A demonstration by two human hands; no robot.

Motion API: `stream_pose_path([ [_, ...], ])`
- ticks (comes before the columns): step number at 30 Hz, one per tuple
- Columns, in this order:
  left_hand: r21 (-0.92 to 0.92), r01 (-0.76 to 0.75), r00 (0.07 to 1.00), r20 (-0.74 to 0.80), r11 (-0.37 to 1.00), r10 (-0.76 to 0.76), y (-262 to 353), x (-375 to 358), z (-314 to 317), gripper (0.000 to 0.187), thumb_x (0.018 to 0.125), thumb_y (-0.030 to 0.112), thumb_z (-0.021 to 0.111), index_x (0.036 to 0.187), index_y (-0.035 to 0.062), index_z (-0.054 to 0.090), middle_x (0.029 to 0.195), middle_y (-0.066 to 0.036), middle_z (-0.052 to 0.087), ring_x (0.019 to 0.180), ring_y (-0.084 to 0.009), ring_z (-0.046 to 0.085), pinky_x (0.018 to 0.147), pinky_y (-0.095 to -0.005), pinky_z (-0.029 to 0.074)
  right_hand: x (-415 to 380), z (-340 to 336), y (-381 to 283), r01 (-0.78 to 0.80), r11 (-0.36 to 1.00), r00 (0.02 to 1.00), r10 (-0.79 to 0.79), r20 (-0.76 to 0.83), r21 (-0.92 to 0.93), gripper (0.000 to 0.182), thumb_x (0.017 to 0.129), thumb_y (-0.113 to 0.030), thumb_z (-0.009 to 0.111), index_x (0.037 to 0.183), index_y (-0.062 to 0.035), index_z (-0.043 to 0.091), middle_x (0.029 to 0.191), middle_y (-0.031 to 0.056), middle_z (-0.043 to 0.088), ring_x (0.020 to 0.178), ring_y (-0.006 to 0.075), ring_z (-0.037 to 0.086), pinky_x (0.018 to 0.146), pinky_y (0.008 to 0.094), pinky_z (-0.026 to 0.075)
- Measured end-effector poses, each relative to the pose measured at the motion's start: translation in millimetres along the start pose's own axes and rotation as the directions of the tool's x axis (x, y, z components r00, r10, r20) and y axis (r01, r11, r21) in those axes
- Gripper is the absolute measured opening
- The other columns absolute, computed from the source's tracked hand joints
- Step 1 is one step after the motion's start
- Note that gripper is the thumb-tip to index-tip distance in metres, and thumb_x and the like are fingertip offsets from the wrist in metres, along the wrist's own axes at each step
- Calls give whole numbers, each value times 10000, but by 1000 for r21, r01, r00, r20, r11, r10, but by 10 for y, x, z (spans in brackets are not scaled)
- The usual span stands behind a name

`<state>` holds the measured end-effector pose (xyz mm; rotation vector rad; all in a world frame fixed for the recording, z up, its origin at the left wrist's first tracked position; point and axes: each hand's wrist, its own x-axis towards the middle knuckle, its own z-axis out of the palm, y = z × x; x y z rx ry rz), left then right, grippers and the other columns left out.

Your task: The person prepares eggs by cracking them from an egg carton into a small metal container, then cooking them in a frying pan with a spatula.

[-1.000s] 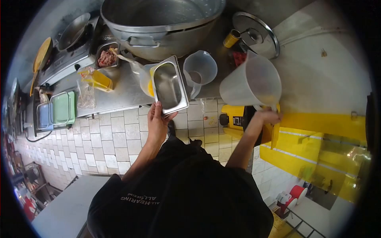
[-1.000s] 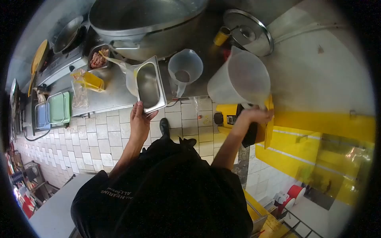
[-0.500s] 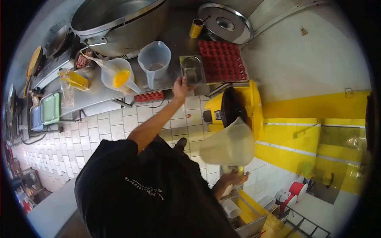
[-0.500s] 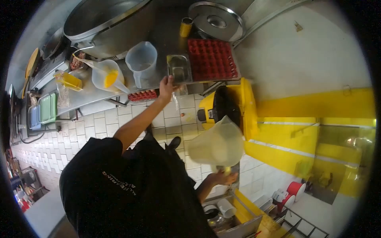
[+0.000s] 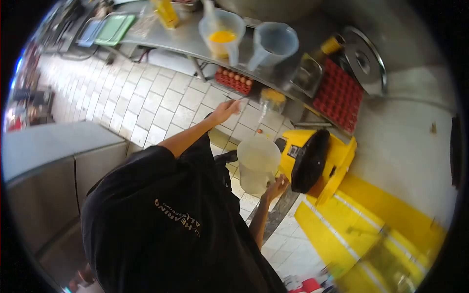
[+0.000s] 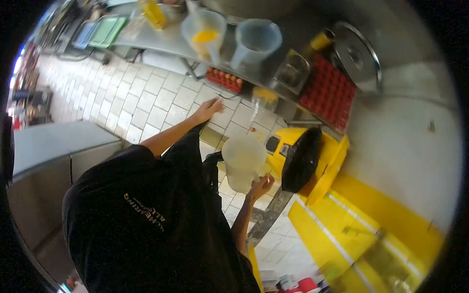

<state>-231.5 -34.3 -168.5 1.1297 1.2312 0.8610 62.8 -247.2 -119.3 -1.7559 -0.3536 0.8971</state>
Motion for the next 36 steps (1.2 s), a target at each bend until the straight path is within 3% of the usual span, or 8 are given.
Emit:
stream_pose_path([
  [6, -34, 478, 703, -583, 878, -406, -2140, -2311, -2159, 449, 896, 421, 547, 815, -17, 599, 703, -118, 612, 629, -184, 625, 519, -329, 508, 212, 1549, 832, 448, 670, 827, -58, 559, -592, 384, 913, -367, 555, 1103, -71, 401, 771, 205, 592, 692, 342, 595, 638, 435, 445],
  [9, -374, 635, 344, -645, 675, -682, -2510, -3495, -2695, 340, 908, 373, 505, 861, 39, 545, 666, -58, 565, 564, -178, 588, 472, -306, 469, 61, 2322, 1377, 572, 553, 757, -72, 649, -606, 452, 920, -429, 514, 1148, -78, 344, 808, 259, 599, 754, 433, 592, 689, 491, 435],
  [14, -727, 490, 65, -519, 480, -852, -2872, -4731, -2682, 246, 904, 219, 422, 1042, 25, 483, 846, -115, 623, 673, -211, 648, 531, -320, 477, -537, 4002, 1428, 379, 483, 719, 384, 580, -789, 666, 921, -542, 424, 1290, -6, 287, 1221, 349, 457, 1119, 467, 477, 929, 505, 366],
  [16, -847, 428, -28, -362, 316, -932, -2772, -4722, -2587, 256, 913, 229, 425, 1078, 39, 473, 886, -119, 626, 701, -220, 654, 567, -333, 487, -535, 4805, 1898, 547, 500, 661, 234, 713, -671, 725, 920, -549, 416, 1335, 19, 240, 1295, 347, 378, 1186, 454, 420, 977, 489, 336],
  [18, -849, 405, 19, -362, 338, -932, -2696, -4701, -2489, 251, 945, 271, 435, 1057, 54, 495, 946, -109, 627, 748, -231, 661, 641, -346, 491, -586, 5531, 2205, 623, 562, 582, 132, 802, -545, 868, 920, -559, 410, 1410, 85, 98, 1425, 321, 216, 1298, 435, 302, 1077, 447, 253],
  [24, -677, 502, 428, -347, 539, -835, -2398, -4134, -2609, 276, 968, 302, 477, 988, 36, 547, 940, -75, 634, 759, -155, 626, 649, -291, 476, -898, 7762, 2470, 175, 903, 697, 168, 697, -392, 667, 925, -588, 373, 1357, -91, 271, 1104, 146, 485, 936, 240, 511, 558, 339, 455],
  [27, -810, 415, 398, -248, 414, -883, -2323, -4095, -2762, 284, 974, 313, 474, 992, 36, 538, 1027, -75, 629, 757, -151, 631, 584, -267, 490, -966, 8508, 2624, 262, 949, 685, -56, 726, -174, 630, 937, -559, 367, 1350, -94, 266, 865, 112, 507, 737, 201, 488, 466, 303, 411],
  [36, -830, 474, 162, -245, 294, -956, -2536, -4684, -2858, 354, 967, 384, 466, 1038, 43, 530, 1092, -108, 622, 824, -222, 645, 681, -348, 484, -149, 9229, 3590, 603, 785, 736, -479, 479, -140, 530, 974, -323, 414, 1327, 30, 236, 1068, 230, 526, 853, 291, 554, 800, 396, 455],
])
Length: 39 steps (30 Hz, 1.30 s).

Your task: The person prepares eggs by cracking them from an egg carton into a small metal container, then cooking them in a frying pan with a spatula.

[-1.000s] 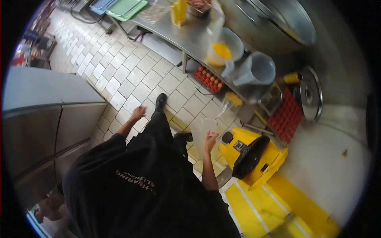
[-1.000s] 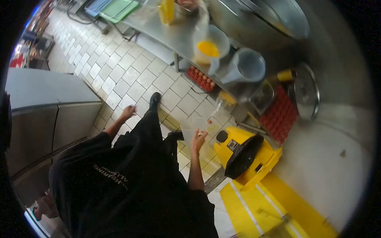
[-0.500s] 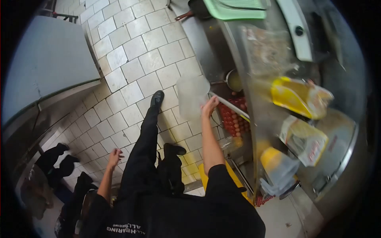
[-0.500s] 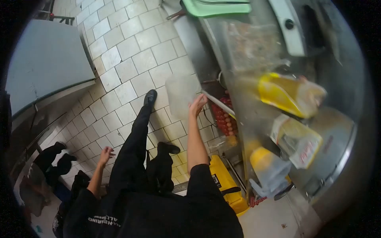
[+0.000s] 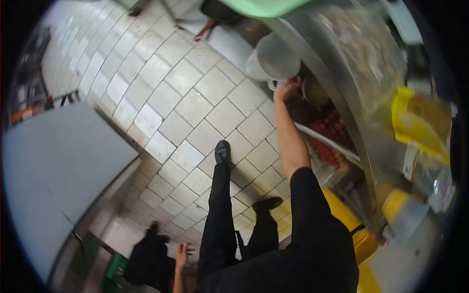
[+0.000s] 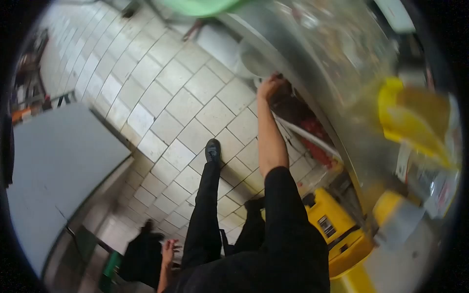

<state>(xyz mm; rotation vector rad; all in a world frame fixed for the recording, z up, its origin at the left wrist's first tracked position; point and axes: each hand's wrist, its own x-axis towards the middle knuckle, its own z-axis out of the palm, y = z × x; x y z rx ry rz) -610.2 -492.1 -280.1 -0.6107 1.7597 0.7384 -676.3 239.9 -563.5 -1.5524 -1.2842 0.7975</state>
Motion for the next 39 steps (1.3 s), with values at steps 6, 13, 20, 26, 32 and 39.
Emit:
stream_pose_path([
  [6, 198, -48, 999, 13, 979, 46, 432, -121, -168, 330, 959, 378, 493, 1010, 52, 516, 1022, -99, 622, 796, -208, 665, 639, -310, 504, -557, -911, 77, -20, 991, 994, 34, 104, -135, 381, 951, -341, 476, 1063, 22, 489, 990, 245, 576, 949, 360, 543, 833, 425, 426],
  [13, 324, -157, 986, 108, 933, 129, 1054, 246, 38, 307, 958, 341, 465, 1062, 52, 492, 1004, -128, 626, 801, -271, 656, 628, -375, 495, -1715, -4946, -926, -128, 982, 960, 87, -267, -142, 84, 882, -75, 585, 947, -22, 593, 860, 79, 625, 772, 182, 599, 713, 325, 493],
  [20, 395, -530, 831, 418, 750, 367, 1744, -279, 1690, 388, 935, 411, 481, 1098, 59, 489, 1064, -142, 619, 883, -283, 647, 695, -401, 490, 216, -8527, -1750, -28, 999, 266, -13, -964, -21, 287, 879, -142, 621, 1032, 22, 441, 928, 100, 497, 787, 180, 473, 728, 321, 428],
  [26, 454, -760, 635, 671, 466, 382, 1702, -1339, 3109, 339, 955, 335, 476, 1070, 20, 522, 1051, -166, 631, 864, -279, 663, 673, -359, 527, 1057, -9879, -606, -168, 340, 406, 879, -250, 925, 463, 763, -379, 727, 1049, -85, 511, 871, 35, 481, 850, 186, 526, 684, 389, 419],
  [32, 520, -760, 644, 681, 390, 348, 1407, -1433, 3219, 350, 951, 320, 484, 1084, -3, 516, 999, -149, 638, 824, -276, 675, 657, -362, 541, 1243, -9877, -560, -404, 372, 327, 912, -248, 836, 352, 805, -340, 665, 1111, -202, 560, 873, 5, 487, 788, 176, 501, 641, 378, 425],
  [39, 583, -768, 637, 655, 264, 406, 951, -1049, 2575, 397, 928, 388, 495, 944, 0, 581, 869, -111, 625, 682, -152, 573, 578, -295, 460, 1184, -10092, -1086, 209, 863, 438, 337, -833, 459, 227, 864, -144, 516, 1031, -14, 597, 915, 104, 618, 829, 241, 586, 756, 376, 470],
])
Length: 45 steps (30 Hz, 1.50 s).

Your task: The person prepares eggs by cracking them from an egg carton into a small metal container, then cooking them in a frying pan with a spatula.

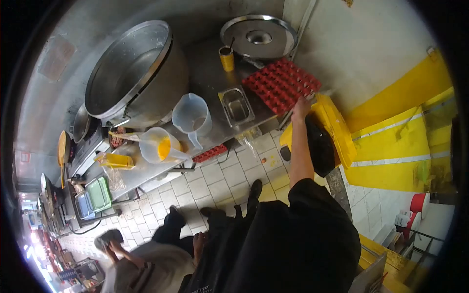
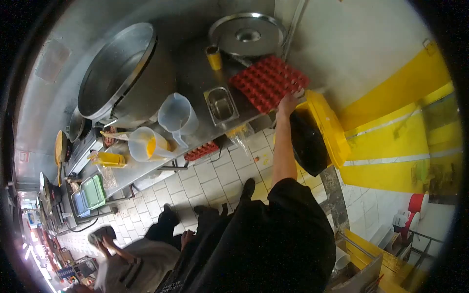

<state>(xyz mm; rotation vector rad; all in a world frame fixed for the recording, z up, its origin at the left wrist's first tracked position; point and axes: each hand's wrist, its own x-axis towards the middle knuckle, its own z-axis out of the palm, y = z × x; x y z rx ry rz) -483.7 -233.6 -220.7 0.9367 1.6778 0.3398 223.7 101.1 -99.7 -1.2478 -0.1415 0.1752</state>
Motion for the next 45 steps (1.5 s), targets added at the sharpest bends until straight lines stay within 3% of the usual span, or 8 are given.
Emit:
stream_pose_path([
  [8, -278, 239, 969, 11, 930, -246, -395, -314, 151, 278, 937, 311, 525, 1038, 53, 538, 958, -121, 637, 776, -214, 641, 581, -337, 540, 601, -1102, -958, 597, 628, 801, -493, 340, -499, 188, 826, -101, 552, 957, 33, 550, 932, 156, 605, 844, 271, 581, 755, 369, 465],
  [10, -105, -187, 978, 71, 977, 195, -1057, -53, 134, 342, 945, 352, 506, 1036, 24, 536, 959, -127, 645, 743, -224, 659, 572, -322, 538, 215, -1405, -1431, 328, 838, 943, -259, 210, -436, 191, 877, -128, 571, 983, 28, 537, 955, 129, 595, 863, 233, 569, 749, 344, 470],
  [15, -252, 44, 997, 72, 967, -27, -605, 337, 271, 355, 955, 364, 487, 1091, 39, 535, 997, -105, 647, 878, -225, 636, 677, -329, 504, -1173, -2244, -2036, -37, 920, 990, 87, 110, -390, 206, 935, -185, 568, 1056, -32, 502, 1007, 80, 571, 906, 176, 556, 780, 308, 492],
  [28, -558, 77, 972, 226, 826, 62, -440, 1529, 1495, 331, 950, 411, 490, 1005, 86, 523, 1002, -46, 625, 839, -162, 626, 658, -264, 465, -2911, -2859, 841, -447, 749, 881, 462, -99, -489, 111, 956, -144, 504, 971, -55, 439, 1032, 109, 577, 889, 227, 618, 737, 361, 552],
  [34, -581, 138, 967, 254, 802, 17, -886, 1983, 2097, 247, 958, 339, 496, 992, 96, 529, 1044, -61, 628, 873, -183, 626, 726, -291, 459, -2054, -2659, 2432, -538, 836, 759, 537, 369, -110, 270, 968, -137, 413, 1188, -2, 492, 1192, 128, 552, 1009, 252, 594, 824, 401, 541],
  [38, 251, -97, 882, 470, 963, -33, -255, 2361, 1919, 268, 918, 292, 548, 1032, 51, 521, 1059, -131, 617, 913, -318, 624, 825, -386, 469, -1435, -2153, 2975, -423, 904, 783, 400, 476, -63, 336, 969, -162, 353, 1242, 5, 453, 1261, 142, 509, 1103, 303, 547, 884, 459, 507],
  [40, 133, -602, 764, 383, 787, 520, -249, 2670, 1953, 307, 912, 319, 554, 1063, 54, 516, 1086, -164, 598, 1000, -388, 568, 849, -407, 457, -1175, -1762, 3145, -372, 925, 818, 369, 441, -84, 369, 953, -152, 345, 1275, 0, 445, 1276, 152, 510, 1109, 322, 551, 900, 479, 493],
  [45, 257, -580, 761, 509, 773, 402, -266, 3288, 1933, 410, 910, 388, 554, 1156, 64, 501, 1119, -163, 599, 1052, -340, 580, 872, -403, 457, -825, -1290, 3452, -364, 931, 855, 343, 388, -23, 368, 975, -220, 333, 1246, -9, 466, 1200, 158, 566, 972, 333, 618, 781, 458, 549],
])
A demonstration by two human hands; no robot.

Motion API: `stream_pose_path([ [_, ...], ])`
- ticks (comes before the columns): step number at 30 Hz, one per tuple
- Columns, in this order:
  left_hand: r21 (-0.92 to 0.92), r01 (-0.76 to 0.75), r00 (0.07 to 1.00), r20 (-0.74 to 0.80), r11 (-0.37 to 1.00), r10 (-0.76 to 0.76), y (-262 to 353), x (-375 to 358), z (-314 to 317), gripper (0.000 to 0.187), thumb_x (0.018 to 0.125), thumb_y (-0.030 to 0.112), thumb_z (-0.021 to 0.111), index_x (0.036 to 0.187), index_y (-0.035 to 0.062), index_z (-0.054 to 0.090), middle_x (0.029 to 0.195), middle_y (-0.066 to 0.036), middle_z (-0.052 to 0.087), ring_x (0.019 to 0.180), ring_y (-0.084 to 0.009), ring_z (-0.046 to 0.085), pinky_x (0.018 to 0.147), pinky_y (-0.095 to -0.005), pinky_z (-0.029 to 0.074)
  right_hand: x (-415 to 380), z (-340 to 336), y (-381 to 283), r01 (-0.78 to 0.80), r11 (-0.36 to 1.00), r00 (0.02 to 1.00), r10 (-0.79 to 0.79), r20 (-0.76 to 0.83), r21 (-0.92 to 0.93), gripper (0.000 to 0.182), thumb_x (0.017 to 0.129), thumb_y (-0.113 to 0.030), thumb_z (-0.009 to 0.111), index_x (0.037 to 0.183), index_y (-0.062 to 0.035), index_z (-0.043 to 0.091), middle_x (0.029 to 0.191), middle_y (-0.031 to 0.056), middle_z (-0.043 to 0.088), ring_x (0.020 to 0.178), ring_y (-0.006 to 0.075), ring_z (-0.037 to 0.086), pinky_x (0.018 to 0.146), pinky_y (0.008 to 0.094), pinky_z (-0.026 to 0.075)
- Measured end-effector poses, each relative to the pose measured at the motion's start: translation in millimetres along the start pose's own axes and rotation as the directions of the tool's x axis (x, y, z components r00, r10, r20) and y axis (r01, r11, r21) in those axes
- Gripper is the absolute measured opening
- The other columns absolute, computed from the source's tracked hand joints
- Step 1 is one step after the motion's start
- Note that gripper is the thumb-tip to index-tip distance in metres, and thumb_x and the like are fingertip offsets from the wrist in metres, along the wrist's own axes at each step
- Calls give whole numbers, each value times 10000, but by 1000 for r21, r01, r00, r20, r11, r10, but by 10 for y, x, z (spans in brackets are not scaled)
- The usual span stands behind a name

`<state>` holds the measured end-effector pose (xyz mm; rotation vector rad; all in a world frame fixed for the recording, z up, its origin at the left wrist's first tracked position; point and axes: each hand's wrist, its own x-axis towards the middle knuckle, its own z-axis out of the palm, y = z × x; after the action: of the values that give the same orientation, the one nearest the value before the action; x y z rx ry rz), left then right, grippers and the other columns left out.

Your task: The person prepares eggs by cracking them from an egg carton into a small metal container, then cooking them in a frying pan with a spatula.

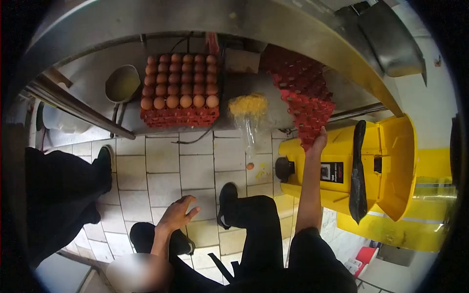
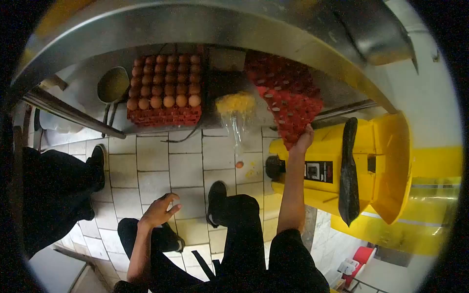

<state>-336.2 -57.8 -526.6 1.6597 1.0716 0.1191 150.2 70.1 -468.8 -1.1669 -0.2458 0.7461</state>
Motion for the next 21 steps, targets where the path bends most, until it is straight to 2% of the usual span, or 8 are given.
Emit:
stream_pose_path([
  [2, 100, 115, 974, 182, 988, -132, -159, 158, -75, 482, 886, 425, 574, 1172, 44, 503, 1160, -190, 587, 1079, -350, 569, 889, -412, 456, 229, -130, 93, -41, 998, 999, 40, -28, -42, 366, 978, -223, 332, 1241, -8, 467, 1184, 159, 575, 943, 336, 628, 756, 453, 556],
  [5, 212, -8, 988, 152, 977, -25, -373, 339, -109, 495, 882, 427, 575, 1174, 34, 502, 1166, -200, 585, 1078, -354, 566, 901, -419, 452, 660, -325, 265, 110, 980, 994, -108, 21, -167, 363, 979, -237, 343, 1234, -12, 472, 1182, 154, 578, 913, 326, 639, 736, 427, 562],
  [8, 162, 15, 994, 106, 987, -33, -373, 510, -209, 513, 880, 462, 564, 1151, 30, 507, 1139, -206, 593, 1055, -355, 574, 885, -426, 455, 871, -242, 132, 155, 963, 986, -164, -20, -218, 410, 942, -271, 473, 1266, -21, 474, 1275, 176, 501, 1082, 301, 556, 873, 445, 490],
  [12, 39, -65, 994, 95, 997, 61, -619, 756, -280, 501, 878, 485, 561, 1104, 40, 521, 986, -192, 642, 930, -359, 622, 789, -434, 484, 1666, 647, -662, 72, 997, 940, -63, 334, -17, 457, 970, -355, 399, 1279, -21, 443, 1249, 153, 529, 1094, 300, 551, 840, 467, 495],
  [15, 289, 95, 988, 92, 953, -127, -823, 962, -259, 432, 876, 439, 589, 1078, 62, 526, 863, -167, 652, 827, -341, 640, 724, -413, 495, 2272, 983, -1073, 240, 965, 957, -216, 193, -110, 488, 961, -408, 408, 1297, -54, 435, 1226, 130, 546, 1055, 268, 566, 822, 432, 492],
  [17, 248, 162, 972, 128, 955, -198, -765, 938, -383, 344, 886, 377, 602, 1028, 66, 558, 812, -150, 640, 784, -265, 637, 709, -375, 496, 2419, 855, -891, 289, 890, 951, -308, 2, -353, 509, 955, -443, 413, 1308, -76, 429, 1210, 114, 557, 1029, 247, 575, 809, 408, 490],
  [19, -19, -72, 996, -60, 997, 71, -783, 1031, -522, 269, 899, 300, 601, 973, 41, 598, 783, -124, 630, 770, -197, 613, 712, -342, 485, 2218, 699, -388, 273, 830, 958, -278, 64, -487, 530, 949, -478, 419, 1320, -98, 423, 1195, 98, 568, 1003, 225, 585, 797, 385, 487],
  [21, -47, -312, 727, -655, 949, 206, -539, 1021, -749, 226, 909, 238, 589, 925, 15, 625, 777, -91, 633, 788, -155, 591, 748, -307, 468, 1874, 748, 226, 289, 774, 948, -149, 282, -563, 485, 957, -452, 407, 1283, -97, 467, 1141, 88, 599, 953, 201, 611, 777, 353, 492],
])
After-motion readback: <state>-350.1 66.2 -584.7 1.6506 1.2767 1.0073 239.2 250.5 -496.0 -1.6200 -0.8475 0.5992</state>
